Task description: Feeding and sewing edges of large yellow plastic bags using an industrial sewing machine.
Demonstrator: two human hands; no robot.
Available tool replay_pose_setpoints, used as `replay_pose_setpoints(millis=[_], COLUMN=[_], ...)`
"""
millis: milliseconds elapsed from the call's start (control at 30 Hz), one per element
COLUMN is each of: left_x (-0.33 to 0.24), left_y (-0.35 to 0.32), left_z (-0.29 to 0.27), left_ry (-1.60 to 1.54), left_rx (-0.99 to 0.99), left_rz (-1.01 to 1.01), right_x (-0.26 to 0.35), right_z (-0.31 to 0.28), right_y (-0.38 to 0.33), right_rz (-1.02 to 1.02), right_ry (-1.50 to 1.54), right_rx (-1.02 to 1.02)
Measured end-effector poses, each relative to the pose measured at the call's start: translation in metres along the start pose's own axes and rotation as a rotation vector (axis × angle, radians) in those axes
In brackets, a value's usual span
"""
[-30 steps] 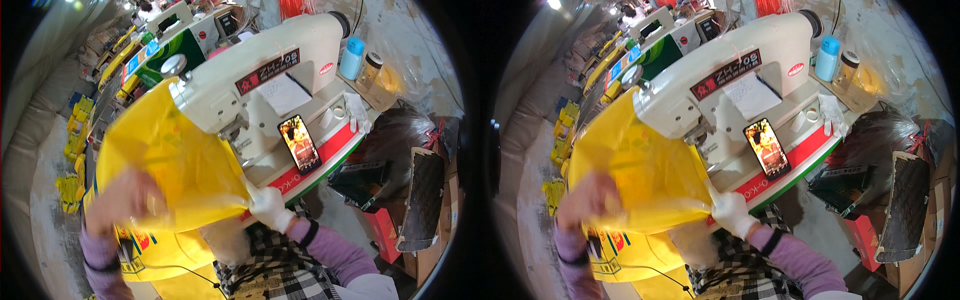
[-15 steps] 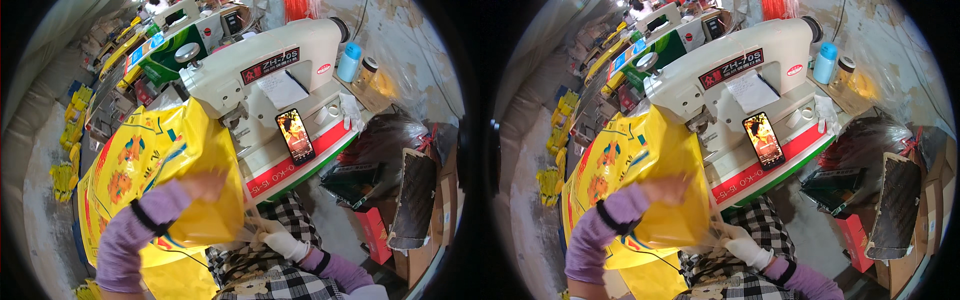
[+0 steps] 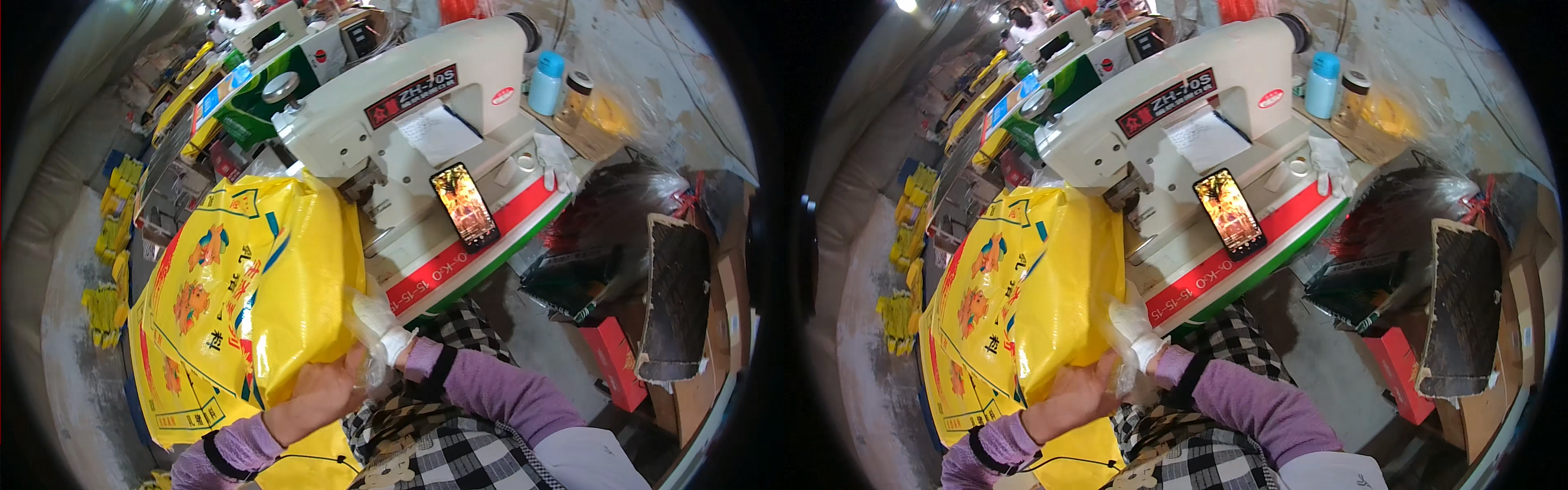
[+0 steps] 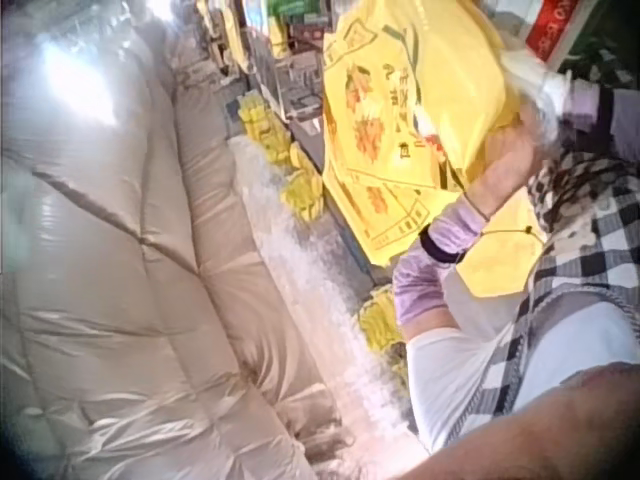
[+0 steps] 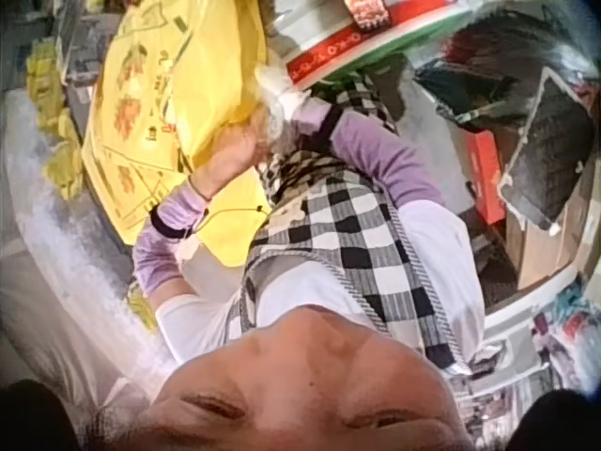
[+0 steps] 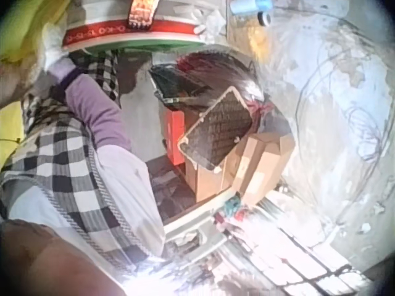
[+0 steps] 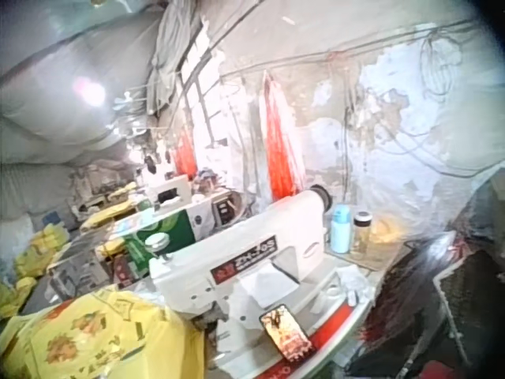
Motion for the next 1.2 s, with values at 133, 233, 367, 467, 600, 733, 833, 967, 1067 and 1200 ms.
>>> replay_pose_setpoints(millis=[133, 233, 367, 467, 600, 733, 833, 967, 1067, 1200], left_x=[0.015, 0.009, -0.005, -0.03, -0.034, -0.007, -0.002, 0.011, 0.003, 0.0], left_y=[0.004, 0.006, 0.004, 0.016, 0.063, 0.036, 0.019, 0.001, -0.013, -0.034], left_z=[-0.01, -0.017, -0.044, -0.069, -0.059, 0.005, 0.03, 0.012, -0.01, -0.03], left_ry=[0.168, -0.442, 0.052, 0.474, 0.561, 0.185, 0.317, 0.163, 0.056, 0.095], left_rx=[-0.684, -0.434, -0.364, -0.56, -0.693, -0.264, 0.151, -0.073, -0.116, -0.26], left_rz=[0.537, 0.6, 0.555, 0.573, 0.88, 1.061, 0.633, 0.583, 0.617, 0.64], right_x=[0.007, -0.006, -0.015, -0.036, -0.004, 0.103, 0.122, 0.099, 0.044, 0.013], right_z=[-0.015, -0.036, -0.043, -0.053, -0.042, -0.063, -0.105, -0.071, -0.04, -0.01], right_y=[-0.001, -0.001, -0.044, -0.078, -0.118, -0.189, -0.188, -0.104, -0.052, -0.061], right_rz=[0.122, 0.191, 0.115, 0.092, 0.54, 0.47, 0.378, 0.037, -0.013, 0.161], right_ry=[0.194, 0.407, -0.137, -0.418, -0.226, -0.577, -0.674, -0.765, -0.496, -0.001], right_rx=[-0.04, 0.064, 0.139, 0.149, 0.16, 0.635, 0.358, 0.179, 0.173, 0.234])
Point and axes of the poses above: each hand's wrist, its own y-axis towards the middle knuckle, its own z-axis out of the palm, x = y × z, the point moved 1 cm from there along y, towards the middle knuckle
